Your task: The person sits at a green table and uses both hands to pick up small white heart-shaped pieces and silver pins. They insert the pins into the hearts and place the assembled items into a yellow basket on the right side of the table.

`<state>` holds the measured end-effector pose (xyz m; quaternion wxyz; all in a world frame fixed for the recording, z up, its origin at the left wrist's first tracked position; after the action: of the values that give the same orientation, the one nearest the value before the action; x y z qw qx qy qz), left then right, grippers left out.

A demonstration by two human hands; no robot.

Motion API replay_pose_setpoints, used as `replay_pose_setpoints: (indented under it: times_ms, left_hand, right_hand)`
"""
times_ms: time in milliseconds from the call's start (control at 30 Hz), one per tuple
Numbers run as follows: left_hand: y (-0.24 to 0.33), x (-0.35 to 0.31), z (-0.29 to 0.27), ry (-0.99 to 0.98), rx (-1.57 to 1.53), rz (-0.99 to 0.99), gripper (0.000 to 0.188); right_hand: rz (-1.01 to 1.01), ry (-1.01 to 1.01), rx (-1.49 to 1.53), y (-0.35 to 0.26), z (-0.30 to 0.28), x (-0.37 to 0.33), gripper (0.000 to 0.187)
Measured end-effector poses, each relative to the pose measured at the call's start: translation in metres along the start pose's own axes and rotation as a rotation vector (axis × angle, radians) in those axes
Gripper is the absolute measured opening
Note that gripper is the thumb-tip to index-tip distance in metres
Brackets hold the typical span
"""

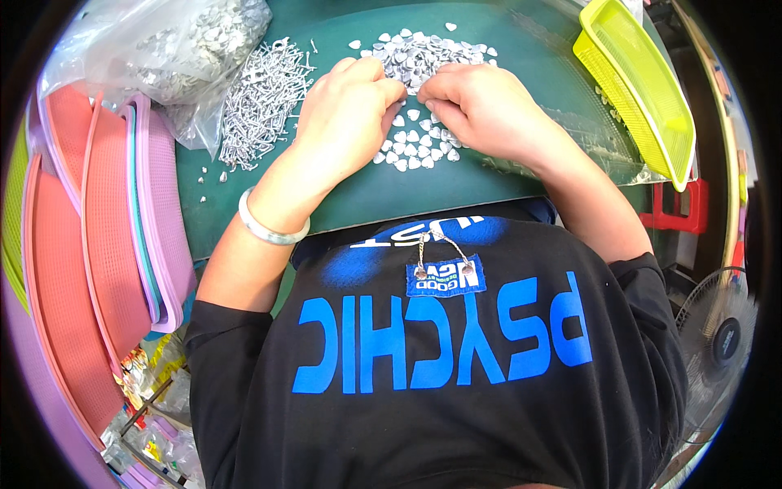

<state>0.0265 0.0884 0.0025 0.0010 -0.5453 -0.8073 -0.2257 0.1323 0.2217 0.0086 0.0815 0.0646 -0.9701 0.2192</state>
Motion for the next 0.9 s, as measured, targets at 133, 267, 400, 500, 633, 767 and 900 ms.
replay_pose_setpoints:
  times_ms: [133,267,400,500,633,767,900]
  left_hand:
    - [0.001,0.002,0.001,-0.009,0.015,0.024,0.009]
    - [0.003,-0.003,-0.002,-0.027,-0.01,-0.027,0.007]
    - [0.004,-0.004,-0.001,-0.01,-0.03,-0.099,0.006]
    - [0.009,-0.002,-0.003,0.03,-0.039,-0.126,0.008]
    - [0.008,0.0,-0.007,0.069,-0.049,-0.121,0.01]
    - [0.014,0.003,-0.007,0.094,-0.054,-0.106,0.011]
    - [0.029,0.011,0.001,0.056,-0.131,-0.09,0.012]
  right_hand:
    - [-0.031,0.118,0.001,0.001,-0.013,-0.011,0.016]
    - [0.052,0.232,-0.013,0.021,-0.032,-0.026,0.016]
    - [0.143,0.165,-0.02,0.029,-0.037,-0.041,0.012]
    - [0.107,0.13,-0.049,0.025,-0.034,-0.045,0.009]
    - [0.132,0.144,-0.072,0.029,-0.03,-0.049,0.01]
    - [0.12,0.189,-0.111,0.035,-0.028,-0.051,0.011]
    - [0.055,0.21,-0.157,0.04,-0.025,-0.049,0.011]
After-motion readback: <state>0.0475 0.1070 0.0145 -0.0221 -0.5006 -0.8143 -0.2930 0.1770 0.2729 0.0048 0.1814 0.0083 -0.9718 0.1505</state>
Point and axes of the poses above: each hand's wrist, its own x-axis towards the middle knuckle, its own z-axis out of the palm, y = z × x, the point moved 3 cm from there along x, towards the middle knuckle, and after that the axes turned 10 degrees about -z, right-handed, at the moved point
